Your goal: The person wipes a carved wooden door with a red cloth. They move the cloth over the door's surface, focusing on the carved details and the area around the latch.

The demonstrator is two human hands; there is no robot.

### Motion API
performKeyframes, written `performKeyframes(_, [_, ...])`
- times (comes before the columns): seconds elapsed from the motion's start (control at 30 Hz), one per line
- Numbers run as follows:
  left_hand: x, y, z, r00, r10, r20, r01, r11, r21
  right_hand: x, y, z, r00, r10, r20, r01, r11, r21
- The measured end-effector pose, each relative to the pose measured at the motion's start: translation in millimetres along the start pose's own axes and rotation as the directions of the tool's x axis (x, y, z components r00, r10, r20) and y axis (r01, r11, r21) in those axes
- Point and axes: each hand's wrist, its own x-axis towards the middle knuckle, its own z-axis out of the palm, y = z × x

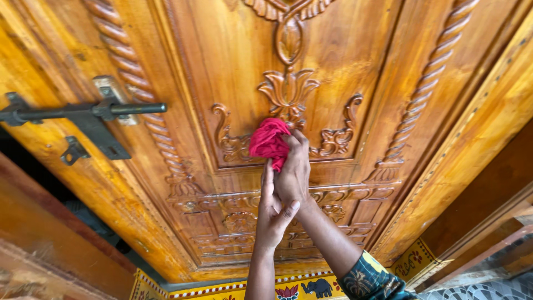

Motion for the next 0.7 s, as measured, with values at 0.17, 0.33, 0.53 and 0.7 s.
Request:
performKeyframes(0.17, [-4,17,-29,0.996,0.042,-0.081,-0.045,0.999,-0.031,2,-28,25,0.967,-0.108,0.232,0.132,0.987,-0.089])
performKeyframes(0.33, [-8,38,-41,0.988,0.126,-0.086,-0.123,0.991,0.042,31,-52,34,0.966,-0.217,0.138,0.219,0.976,-0.003])
performKeyframes(0.53, [-12,53,-51,0.98,0.151,-0.13,-0.154,0.988,-0.017,75,-90,78,0.912,-0.406,0.055,0.41,0.9,-0.15])
performKeyframes(0.7, [-14,61,-77,0.959,0.137,-0.25,-0.158,0.985,-0.066,57,-105,111,0.858,-0.504,0.099,0.511,0.815,-0.274])
